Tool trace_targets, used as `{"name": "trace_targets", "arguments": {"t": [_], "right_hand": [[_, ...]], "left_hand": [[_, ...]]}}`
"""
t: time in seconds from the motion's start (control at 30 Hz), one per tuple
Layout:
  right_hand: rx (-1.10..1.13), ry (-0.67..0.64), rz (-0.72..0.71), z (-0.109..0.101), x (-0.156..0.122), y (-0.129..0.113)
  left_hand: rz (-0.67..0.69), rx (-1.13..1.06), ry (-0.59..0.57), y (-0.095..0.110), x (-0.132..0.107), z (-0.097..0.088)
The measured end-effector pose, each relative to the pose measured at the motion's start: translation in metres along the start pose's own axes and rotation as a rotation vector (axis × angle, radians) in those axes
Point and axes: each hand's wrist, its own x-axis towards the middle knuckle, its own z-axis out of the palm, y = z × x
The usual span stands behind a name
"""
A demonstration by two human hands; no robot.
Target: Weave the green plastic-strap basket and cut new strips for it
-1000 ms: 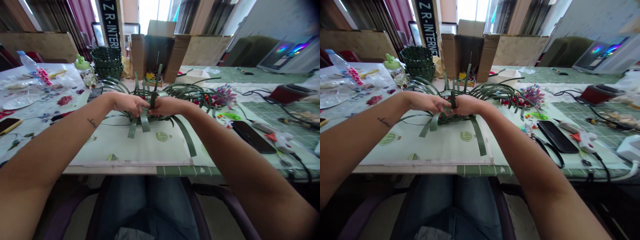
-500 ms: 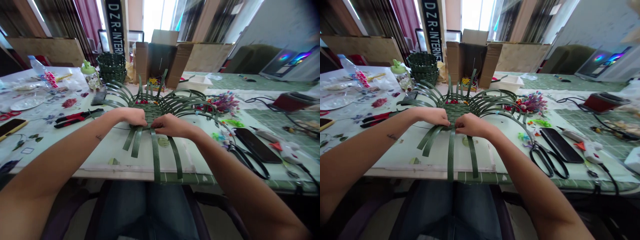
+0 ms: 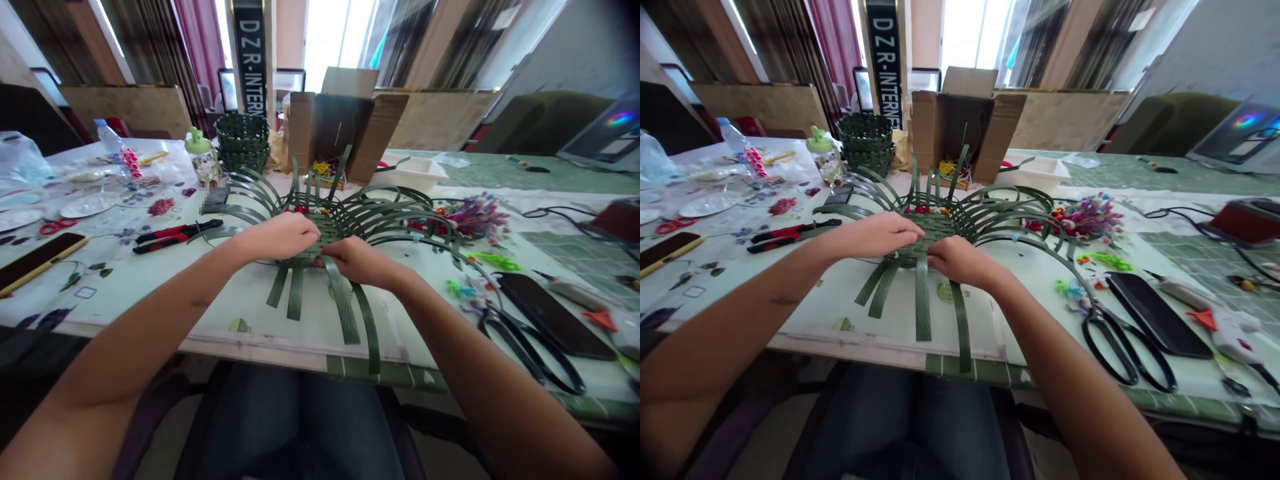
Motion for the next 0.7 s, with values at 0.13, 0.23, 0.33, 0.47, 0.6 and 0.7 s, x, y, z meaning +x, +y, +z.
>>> {"name": "trace_targets", "arguments": {"t": [0.13,0.23,0.33,0.47,0.6,0.7], "right_hand": [[-0.016,-0.066,0.051,-0.002,-0.008,0.002],[-0.035,-0.076,0.056,-0.003,-0.013,-0.001],[-0.032,-0.058,0.053,-0.001,-0.016,-0.007],[0.021,-0.012,0.072,0.004,-0.018,-0.011],[0.066,0.016,0.062,0.009,-0.016,-0.009],[0.078,0.012,0.017,0.013,-0.009,-0.009]], "left_hand": [[-0.034,-0.130,0.356,0.009,-0.053,-0.005],[-0.266,-0.257,0.327,-0.001,-0.098,0.001],[-0.389,-0.186,0.200,-0.020,-0.129,0.014],[-0.506,-0.354,0.182,-0.040,-0.138,0.032],[-0.655,-1.022,0.212,-0.044,-0.118,0.049],[-0.656,-1.406,0.288,-0.042,-0.097,0.058]]}}
